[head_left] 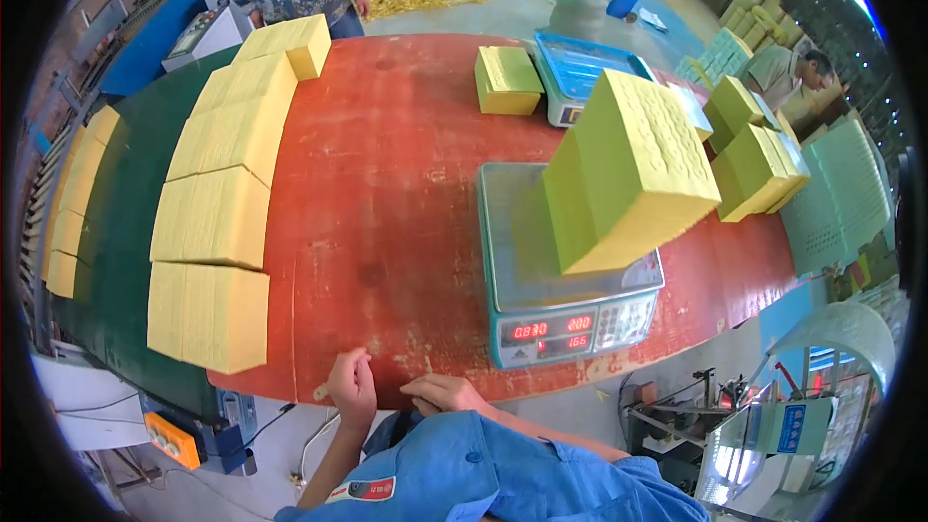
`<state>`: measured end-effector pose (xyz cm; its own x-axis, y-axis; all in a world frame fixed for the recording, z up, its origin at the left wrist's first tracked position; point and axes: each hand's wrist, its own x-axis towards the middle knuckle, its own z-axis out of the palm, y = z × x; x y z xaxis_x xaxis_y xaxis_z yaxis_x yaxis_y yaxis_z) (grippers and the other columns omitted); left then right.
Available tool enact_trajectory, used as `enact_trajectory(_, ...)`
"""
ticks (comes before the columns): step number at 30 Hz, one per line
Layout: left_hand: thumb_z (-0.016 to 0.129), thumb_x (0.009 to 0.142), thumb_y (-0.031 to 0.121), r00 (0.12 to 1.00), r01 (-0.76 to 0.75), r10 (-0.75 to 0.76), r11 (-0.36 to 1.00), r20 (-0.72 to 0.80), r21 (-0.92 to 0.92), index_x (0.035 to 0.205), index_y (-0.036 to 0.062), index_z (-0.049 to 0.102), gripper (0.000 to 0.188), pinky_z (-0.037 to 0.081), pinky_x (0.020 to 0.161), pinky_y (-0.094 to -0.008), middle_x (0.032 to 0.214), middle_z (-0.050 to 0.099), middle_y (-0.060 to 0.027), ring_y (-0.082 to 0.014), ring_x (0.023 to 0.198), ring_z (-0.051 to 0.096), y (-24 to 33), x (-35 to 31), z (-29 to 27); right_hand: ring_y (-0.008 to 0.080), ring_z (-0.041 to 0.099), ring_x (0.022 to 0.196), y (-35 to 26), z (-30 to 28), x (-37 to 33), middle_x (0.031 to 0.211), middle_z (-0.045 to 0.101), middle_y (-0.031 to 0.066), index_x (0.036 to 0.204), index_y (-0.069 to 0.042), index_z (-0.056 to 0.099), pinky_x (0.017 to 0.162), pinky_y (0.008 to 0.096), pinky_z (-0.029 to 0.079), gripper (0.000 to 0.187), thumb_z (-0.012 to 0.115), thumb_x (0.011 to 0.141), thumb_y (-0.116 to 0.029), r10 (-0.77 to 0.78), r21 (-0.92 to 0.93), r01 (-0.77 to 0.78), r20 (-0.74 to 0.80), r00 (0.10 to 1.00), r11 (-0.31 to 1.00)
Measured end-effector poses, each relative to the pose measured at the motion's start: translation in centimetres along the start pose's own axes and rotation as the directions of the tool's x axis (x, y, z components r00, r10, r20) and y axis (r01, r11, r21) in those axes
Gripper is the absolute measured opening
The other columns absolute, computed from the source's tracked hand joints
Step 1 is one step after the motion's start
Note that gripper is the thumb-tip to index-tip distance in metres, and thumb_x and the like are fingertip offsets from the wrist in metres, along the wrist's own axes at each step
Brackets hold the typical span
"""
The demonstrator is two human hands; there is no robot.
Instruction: Weigh yellow paper pulp blocks on a digital scale and organize them on a workbench.
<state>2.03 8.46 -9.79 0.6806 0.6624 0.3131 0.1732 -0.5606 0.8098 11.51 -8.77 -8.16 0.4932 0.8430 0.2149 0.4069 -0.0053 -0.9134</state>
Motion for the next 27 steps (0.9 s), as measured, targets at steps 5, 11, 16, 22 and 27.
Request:
enact_trajectory(5,0.053,0.092,0.001,0.983,0.180,-0.171,0.972,0.072,-0.152,0.098,-0.0024,0.064,0.013,0.045,0.057,-0.0270,0.084,0.065,-0.0105,-0.0151,0.067,0.059,-0.1,1.3,-0.3,0.0341,0.061,0.108,1.1,-2.1,-0.8,0.122,0.059,0.0210,0.117,0.000,0.061,0.087,0.0405,0.053,0.034,0.062,0.085,-0.013,-0.099,-0.086,0.104,0.057,0.993,0.991)
enact_trajectory(11,0.056,0.093,-0.001,0.996,-0.063,0.079,0.957,0.048,-0.284,0.100,-0.0016,0.063,0.009,0.047,0.062,-0.0246,0.086,0.064,-0.0088,-0.0128,0.071,0.060,4.1,15.3,5.3,0.0340,0.057,0.115,-0.3,-3.7,-1.9,0.131,0.054,0.0201,0.124,0.001,0.057,0.095,0.0400,0.049,0.041,0.060,0.087,-0.016,0.136,0.026,-0.141,0.140,0.981,0.990)
enact_trajectory(16,0.062,0.083,0.002,0.773,-0.606,0.634,0.747,0.022,-0.272,0.087,0.0003,0.061,0.004,0.052,0.070,-0.0408,0.084,0.063,-0.0158,-0.0337,0.078,0.062,10.0,30.1,20.2,0.0345,0.058,0.107,4.2,-4.0,-1.8,0.121,0.058,0.0187,0.110,0.001,0.060,0.091,0.0407,0.050,0.029,0.060,0.085,-0.014,0.003,0.075,-0.004,0.002,1.000,0.997)
enact_trajectory(22,0.054,0.084,0.011,0.604,-0.797,0.738,0.566,0.300,0.212,0.082,0.0050,0.065,0.013,0.051,0.067,-0.0443,0.081,0.065,-0.0135,-0.0332,0.079,0.064,11.0,46.8,34.9,0.0350,0.058,0.106,7.6,-2.6,-1.9,0.120,0.058,0.0193,0.108,0.001,0.060,0.090,0.0425,0.049,0.030,0.061,0.085,-0.018,0.011,0.129,-0.007,-0.033,0.999,0.992)
enact_trajectory(27,0.043,0.093,0.036,0.802,-0.549,0.305,0.714,0.514,0.433,0.108,0.0044,0.069,0.043,0.039,0.099,-0.0583,0.119,0.065,-0.0205,-0.0368,0.116,0.058,14.0,51.4,44.0,0.0355,0.058,0.105,9.8,-1.2,-3.7,0.119,0.058,0.0199,0.107,0.000,0.060,0.089,0.0441,0.049,0.030,0.062,0.085,-0.021,0.137,0.168,-0.115,-0.130,0.982,0.979)
